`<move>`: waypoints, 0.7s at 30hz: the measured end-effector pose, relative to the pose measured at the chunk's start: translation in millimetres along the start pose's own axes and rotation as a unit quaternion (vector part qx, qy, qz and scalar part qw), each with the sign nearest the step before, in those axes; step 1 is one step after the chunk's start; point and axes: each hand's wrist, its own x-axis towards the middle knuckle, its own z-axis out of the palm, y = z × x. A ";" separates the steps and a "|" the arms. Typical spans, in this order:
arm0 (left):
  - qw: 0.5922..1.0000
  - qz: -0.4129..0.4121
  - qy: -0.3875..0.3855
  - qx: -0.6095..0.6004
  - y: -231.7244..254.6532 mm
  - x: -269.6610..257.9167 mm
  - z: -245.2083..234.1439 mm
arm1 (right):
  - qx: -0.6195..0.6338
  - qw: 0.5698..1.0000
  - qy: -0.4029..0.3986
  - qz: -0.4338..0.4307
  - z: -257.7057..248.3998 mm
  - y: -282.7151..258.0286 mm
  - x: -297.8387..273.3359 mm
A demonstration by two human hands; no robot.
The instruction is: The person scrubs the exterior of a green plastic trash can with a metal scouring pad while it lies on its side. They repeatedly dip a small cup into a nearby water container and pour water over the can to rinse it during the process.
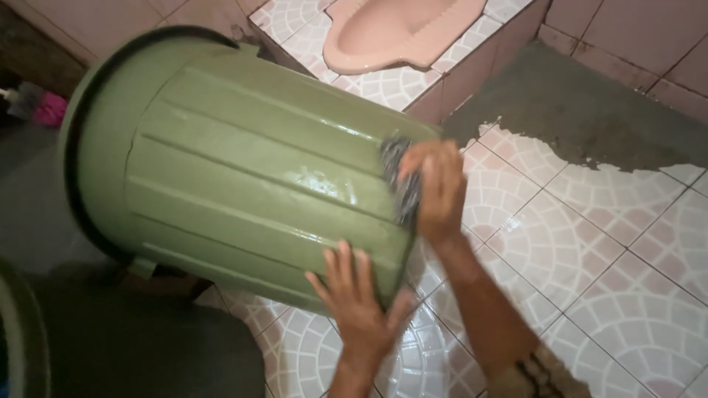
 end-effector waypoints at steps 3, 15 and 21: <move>0.998 0.032 -0.036 0.046 -4.0 -27.4 10.2 | -0.004 0.995 0.009 0.095 -0.5 67.6 36.8; 0.983 0.075 -0.150 0.068 40.2 36.0 -32.5 | 0.050 0.934 0.029 0.354 -31.8 147.5 33.0; 0.964 0.131 -0.219 0.072 53.7 76.4 -36.5 | -0.003 0.908 0.139 0.395 -38.6 154.3 17.5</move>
